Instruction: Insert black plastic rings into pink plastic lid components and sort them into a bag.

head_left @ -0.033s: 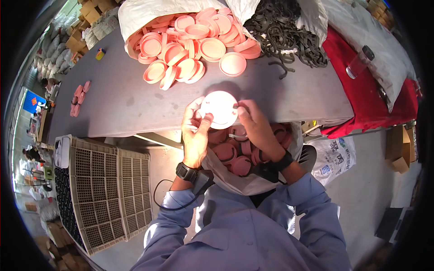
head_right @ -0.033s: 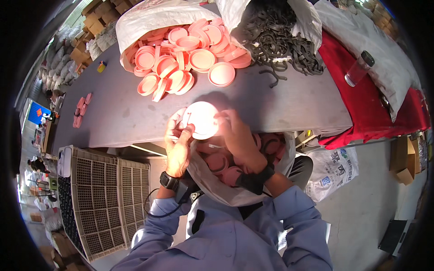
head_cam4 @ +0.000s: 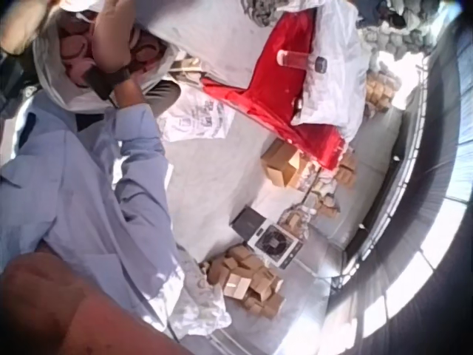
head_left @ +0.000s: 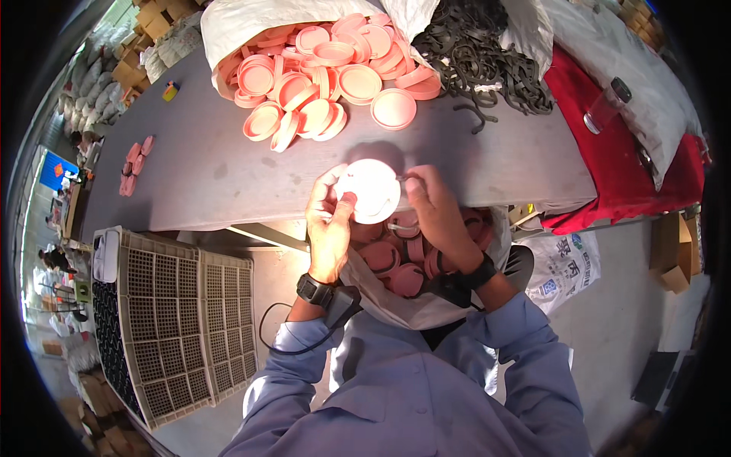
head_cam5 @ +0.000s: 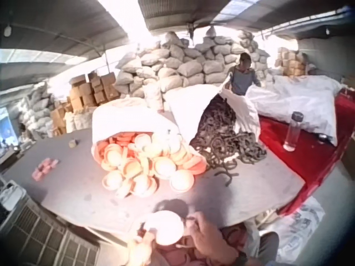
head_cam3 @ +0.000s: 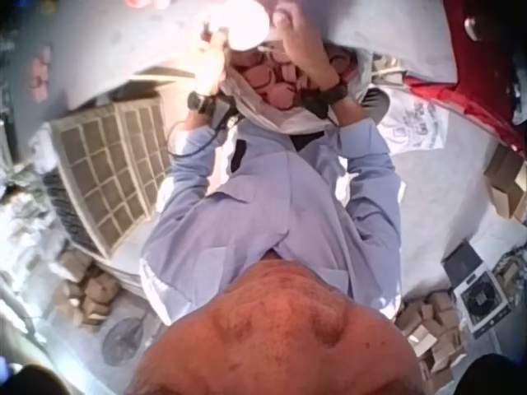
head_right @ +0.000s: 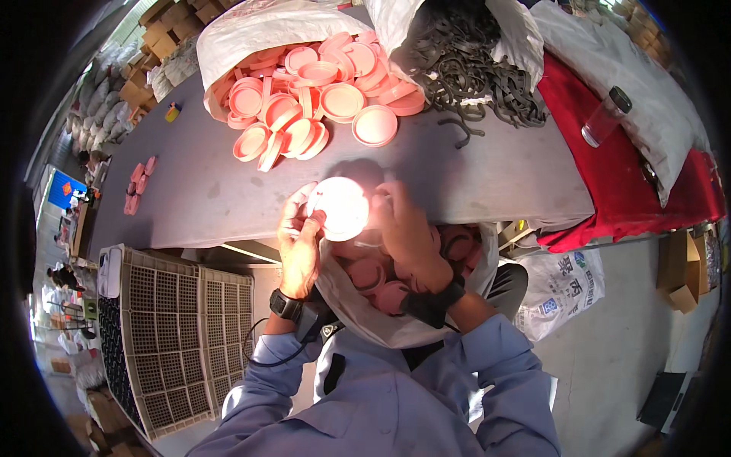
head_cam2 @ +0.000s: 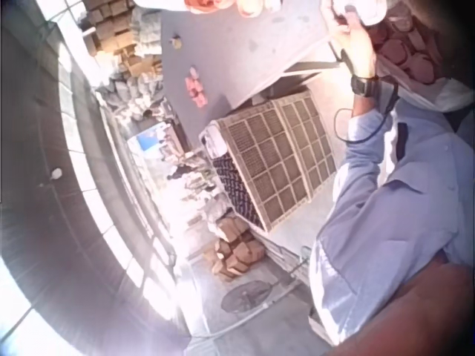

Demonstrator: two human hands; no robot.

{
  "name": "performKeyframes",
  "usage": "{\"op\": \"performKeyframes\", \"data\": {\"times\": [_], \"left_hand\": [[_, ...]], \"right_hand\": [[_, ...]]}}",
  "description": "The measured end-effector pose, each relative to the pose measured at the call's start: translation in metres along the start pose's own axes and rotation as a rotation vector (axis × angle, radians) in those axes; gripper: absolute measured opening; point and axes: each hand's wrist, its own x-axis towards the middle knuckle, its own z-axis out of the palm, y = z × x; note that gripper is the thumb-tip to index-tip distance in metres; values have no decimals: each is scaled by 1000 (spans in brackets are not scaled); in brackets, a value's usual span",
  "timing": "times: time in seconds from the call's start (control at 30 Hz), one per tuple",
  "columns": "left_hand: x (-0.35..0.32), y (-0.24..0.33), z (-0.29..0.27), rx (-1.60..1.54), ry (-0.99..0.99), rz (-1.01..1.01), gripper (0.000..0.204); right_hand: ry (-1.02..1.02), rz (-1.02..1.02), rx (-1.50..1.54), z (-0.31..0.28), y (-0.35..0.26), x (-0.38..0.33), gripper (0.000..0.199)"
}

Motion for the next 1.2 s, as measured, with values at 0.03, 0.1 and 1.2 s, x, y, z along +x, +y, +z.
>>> {"op": "performKeyframes", "data": {"times": [0.03, 0.1, 1.2], "left_hand": [[1, 1, -7, 155, -14, 16, 36], [-1, 7, -4, 325, -22, 5, 20], [-12, 48, -10, 168, -285, -305, 20]], "right_hand": [[59, -69, -89, -5, -9, -1, 30], [5, -61, -49, -9, -40, -1, 25], [-81, -476, -398, 16, -22, -26, 22]]}}
